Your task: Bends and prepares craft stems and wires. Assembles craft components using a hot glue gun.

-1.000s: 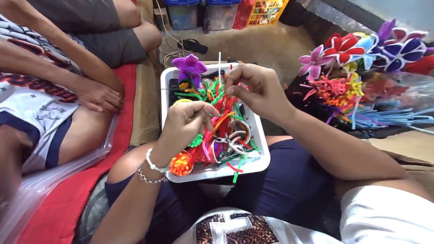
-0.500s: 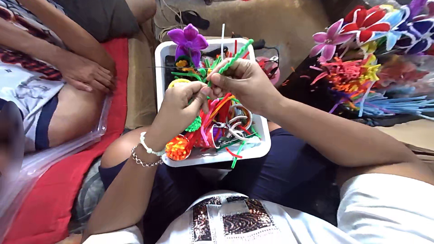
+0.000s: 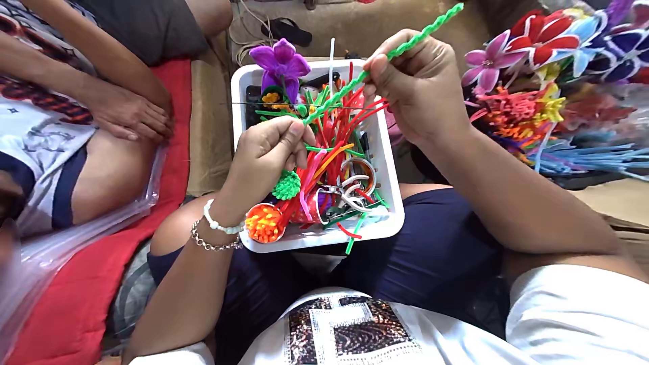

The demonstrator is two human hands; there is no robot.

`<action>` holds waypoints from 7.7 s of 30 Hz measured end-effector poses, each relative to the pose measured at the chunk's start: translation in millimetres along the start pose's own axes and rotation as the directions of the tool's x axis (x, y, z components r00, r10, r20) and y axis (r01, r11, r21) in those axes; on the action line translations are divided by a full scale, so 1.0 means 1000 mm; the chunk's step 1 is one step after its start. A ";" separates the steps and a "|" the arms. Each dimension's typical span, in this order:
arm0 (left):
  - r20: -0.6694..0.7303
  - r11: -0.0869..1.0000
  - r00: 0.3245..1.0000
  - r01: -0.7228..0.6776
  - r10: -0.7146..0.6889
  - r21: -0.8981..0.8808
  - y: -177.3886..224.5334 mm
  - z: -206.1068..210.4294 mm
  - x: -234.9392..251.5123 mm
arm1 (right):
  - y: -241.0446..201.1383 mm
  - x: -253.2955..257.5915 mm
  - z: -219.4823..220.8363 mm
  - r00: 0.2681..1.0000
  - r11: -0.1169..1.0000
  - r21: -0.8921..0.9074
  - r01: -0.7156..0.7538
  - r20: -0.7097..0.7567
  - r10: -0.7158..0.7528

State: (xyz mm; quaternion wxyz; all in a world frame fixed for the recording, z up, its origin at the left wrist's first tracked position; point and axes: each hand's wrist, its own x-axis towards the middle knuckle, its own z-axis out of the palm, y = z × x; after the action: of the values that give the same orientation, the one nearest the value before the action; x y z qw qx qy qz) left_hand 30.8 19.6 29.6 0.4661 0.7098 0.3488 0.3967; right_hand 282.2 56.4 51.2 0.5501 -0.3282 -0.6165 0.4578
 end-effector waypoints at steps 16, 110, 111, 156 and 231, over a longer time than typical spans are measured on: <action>0.037 0.989 0.997 0.073 -0.068 -0.132 0.008 -0.002 -0.014 | -0.009 0.006 -0.019 0.993 0.999 -0.015 0.035 -0.112 -0.036; -0.229 0.950 0.960 -0.087 0.160 0.301 0.000 0.007 -0.005 | -0.015 0.000 -0.012 0.993 0.987 -0.122 0.109 0.063 -0.101; -0.234 0.953 0.960 -0.082 0.154 0.290 0.001 0.008 -0.005 | -0.015 0.000 -0.012 0.993 0.988 -0.112 0.106 0.058 -0.100; -0.293 0.964 0.941 -0.097 0.170 0.247 0.000 0.008 -0.005 | 0.000 0.008 -0.029 0.873 0.892 0.087 -0.444 0.266 0.409; 0.106 0.675 0.985 -0.173 0.140 0.718 -0.031 -0.010 -0.005 | 0.197 0.105 -0.164 0.908 0.312 -0.936 -0.162 -0.018 0.418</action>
State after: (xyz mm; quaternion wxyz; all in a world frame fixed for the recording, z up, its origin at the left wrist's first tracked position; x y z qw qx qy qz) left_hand 15.7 29.0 1.7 0.1200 0.8712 0.4050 0.2502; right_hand 404.4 256.8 -95.7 0.1046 -0.6290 -0.7535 0.1602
